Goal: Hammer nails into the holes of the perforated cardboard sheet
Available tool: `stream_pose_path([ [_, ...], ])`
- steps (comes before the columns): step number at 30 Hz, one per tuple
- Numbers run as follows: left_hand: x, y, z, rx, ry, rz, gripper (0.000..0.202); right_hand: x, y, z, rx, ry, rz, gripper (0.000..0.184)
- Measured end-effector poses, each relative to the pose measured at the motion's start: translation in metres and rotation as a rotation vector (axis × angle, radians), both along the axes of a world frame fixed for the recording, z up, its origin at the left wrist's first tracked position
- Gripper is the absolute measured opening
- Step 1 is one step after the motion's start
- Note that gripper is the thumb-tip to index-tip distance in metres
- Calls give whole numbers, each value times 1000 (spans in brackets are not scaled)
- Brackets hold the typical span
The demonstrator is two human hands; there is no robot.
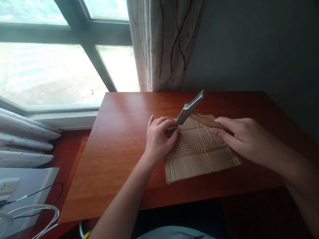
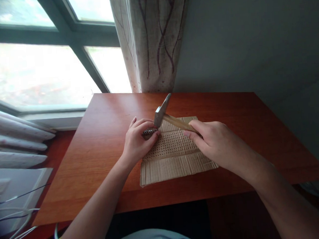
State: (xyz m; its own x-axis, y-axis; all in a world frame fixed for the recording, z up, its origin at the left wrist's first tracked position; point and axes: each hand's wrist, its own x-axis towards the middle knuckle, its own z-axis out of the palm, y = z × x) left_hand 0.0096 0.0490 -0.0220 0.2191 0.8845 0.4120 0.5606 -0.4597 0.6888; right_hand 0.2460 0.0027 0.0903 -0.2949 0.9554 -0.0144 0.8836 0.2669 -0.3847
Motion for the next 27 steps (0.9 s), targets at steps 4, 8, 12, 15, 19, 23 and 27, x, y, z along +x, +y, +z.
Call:
stream_pose_path([
  [4, 0, 1, 1, -5, 22, 0, 8, 1, 0, -1, 4, -8, 5, 30],
  [8, 0, 1, 1, -6, 31, -5, 9, 0, 0, -1, 15, -18, 1, 29],
  [12, 0, 1, 2, -5, 28, -10, 6, 0, 0, 0, 14, -10, 8, 28],
  [15, 0, 1, 4, -10, 24, -4, 5, 2, 0, -1, 12, -15, 11, 29],
  [19, 0, 1, 4, -5, 18, -10, 5, 2, 0, -2, 4, -14, 3, 29],
  [23, -1, 1, 2, 1, 18, -12, 5, 2, 0, 0, 16, -11, 14, 28],
  [27, 0, 1, 1, -3, 19, -10, 5, 3, -3, 5, 53, -6, 15, 29],
])
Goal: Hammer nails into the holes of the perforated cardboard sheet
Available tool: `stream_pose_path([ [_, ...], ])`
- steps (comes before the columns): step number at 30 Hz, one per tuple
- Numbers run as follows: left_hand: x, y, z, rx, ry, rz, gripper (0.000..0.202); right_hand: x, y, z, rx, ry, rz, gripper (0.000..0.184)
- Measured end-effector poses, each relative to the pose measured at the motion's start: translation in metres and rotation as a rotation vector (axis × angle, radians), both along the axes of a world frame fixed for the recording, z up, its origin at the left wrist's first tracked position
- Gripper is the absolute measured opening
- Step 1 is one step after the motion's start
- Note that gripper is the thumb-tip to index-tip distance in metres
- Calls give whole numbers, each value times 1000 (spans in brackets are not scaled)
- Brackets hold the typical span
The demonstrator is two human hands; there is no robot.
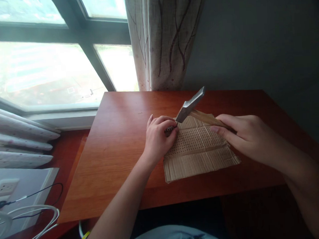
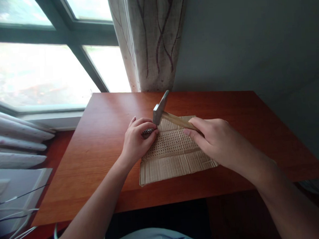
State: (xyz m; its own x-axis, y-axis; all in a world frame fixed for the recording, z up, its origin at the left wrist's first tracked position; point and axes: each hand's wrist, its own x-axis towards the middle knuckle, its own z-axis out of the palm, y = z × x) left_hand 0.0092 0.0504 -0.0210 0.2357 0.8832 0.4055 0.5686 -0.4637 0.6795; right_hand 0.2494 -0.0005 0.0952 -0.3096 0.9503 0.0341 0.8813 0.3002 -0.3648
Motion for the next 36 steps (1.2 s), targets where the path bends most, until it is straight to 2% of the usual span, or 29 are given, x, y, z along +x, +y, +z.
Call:
stream_pose_path([
  [5, 1, -1, 0, -10, 4, 4, 5, -3, -2, 2, 61, 10, -29, 25],
  [11, 0, 0, 0, -8, 20, 7, 6, -8, 2, -8, -21, -36, -12, 31],
  [27, 0, 0, 0, -27, 19, -1, 5, -6, 1, -5, -53, -32, -11, 30],
  [33, 1, 0, 0, -23, 18, -1, 4, -6, -2, 2, 21, 20, -32, 28],
  [36, 1, 0, 1, -32, 23, 6, 5, -8, -1, 0, 41, 11, -48, 29],
])
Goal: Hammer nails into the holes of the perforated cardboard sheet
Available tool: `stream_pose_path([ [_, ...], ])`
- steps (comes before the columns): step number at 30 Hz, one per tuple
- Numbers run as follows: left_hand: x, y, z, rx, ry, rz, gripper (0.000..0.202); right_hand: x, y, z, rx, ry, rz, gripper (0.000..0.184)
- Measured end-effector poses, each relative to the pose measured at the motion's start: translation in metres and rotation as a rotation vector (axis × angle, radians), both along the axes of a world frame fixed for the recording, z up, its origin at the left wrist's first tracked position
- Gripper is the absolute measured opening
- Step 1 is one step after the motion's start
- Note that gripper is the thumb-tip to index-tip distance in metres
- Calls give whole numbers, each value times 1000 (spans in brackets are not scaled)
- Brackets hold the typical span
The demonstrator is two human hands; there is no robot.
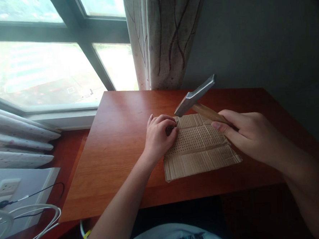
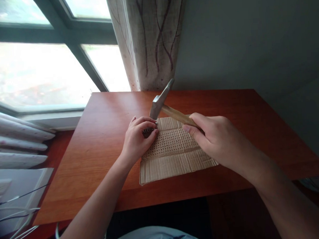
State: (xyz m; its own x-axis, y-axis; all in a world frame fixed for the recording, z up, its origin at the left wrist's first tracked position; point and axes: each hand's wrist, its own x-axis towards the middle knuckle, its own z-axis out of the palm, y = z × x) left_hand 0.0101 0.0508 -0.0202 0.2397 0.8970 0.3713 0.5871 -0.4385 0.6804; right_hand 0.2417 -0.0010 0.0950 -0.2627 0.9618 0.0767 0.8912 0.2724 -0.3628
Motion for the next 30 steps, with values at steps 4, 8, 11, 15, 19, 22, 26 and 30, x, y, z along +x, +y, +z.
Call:
stream_pose_path([
  [4, 0, 0, 0, 4, 43, -1, 5, -1, 3, -7, -82, -54, 37, 30],
  [8, -1, 0, 0, 7, 32, -2, 4, 1, 2, -8, -80, -41, 31, 29],
  [11, -1, 0, 0, 5, 26, 1, 4, 1, 1, -8, -70, -30, 26, 30],
  [15, -1, 0, -1, -4, 14, 1, 6, 1, 1, -13, -104, -93, 31, 30],
  [19, 0, 0, -2, -1, -4, -2, 5, 2, 1, -14, -100, -83, 12, 32],
  [22, 0, 0, -2, -6, -13, -4, 5, 2, 0, -15, -90, -99, 6, 31],
  [26, 0, 0, 0, -14, -29, -2, 6, 4, 0, -18, -107, -129, 6, 29],
  [30, 0, 0, 0, -6, -41, -5, 6, 7, 1, -21, -104, -122, -4, 28],
])
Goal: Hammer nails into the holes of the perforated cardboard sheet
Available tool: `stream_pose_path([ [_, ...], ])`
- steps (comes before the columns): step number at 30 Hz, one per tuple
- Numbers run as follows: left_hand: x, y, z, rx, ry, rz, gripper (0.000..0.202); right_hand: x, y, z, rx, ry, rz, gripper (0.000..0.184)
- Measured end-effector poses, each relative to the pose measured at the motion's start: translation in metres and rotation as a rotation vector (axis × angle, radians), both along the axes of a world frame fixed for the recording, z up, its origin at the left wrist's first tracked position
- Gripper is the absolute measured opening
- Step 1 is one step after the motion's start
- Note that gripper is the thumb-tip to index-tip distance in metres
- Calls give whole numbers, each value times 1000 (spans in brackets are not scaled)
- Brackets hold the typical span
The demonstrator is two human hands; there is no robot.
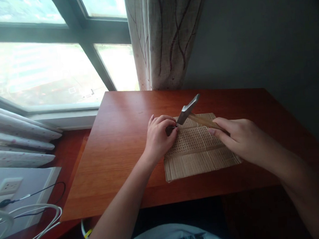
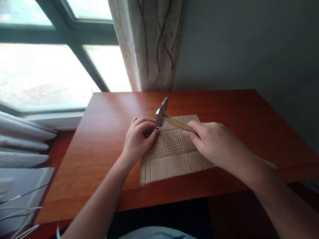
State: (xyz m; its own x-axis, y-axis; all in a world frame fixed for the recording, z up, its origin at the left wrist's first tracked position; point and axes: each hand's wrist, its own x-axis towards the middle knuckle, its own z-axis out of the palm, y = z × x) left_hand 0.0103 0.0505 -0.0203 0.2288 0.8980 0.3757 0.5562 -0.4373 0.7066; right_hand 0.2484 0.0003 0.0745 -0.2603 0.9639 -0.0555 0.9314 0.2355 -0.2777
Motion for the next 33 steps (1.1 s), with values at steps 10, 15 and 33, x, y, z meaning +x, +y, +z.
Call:
stream_pose_path([
  [10, -1, 1, 0, -1, 9, -5, 8, -1, -3, 1, -26, -3, -7, 29],
  [15, -1, 0, 2, -9, 15, 2, 12, -2, -2, 1, -13, -16, 11, 30],
  [33, -3, 0, 0, -15, 8, -23, 24, 0, -1, -4, -28, 12, -4, 28],
])
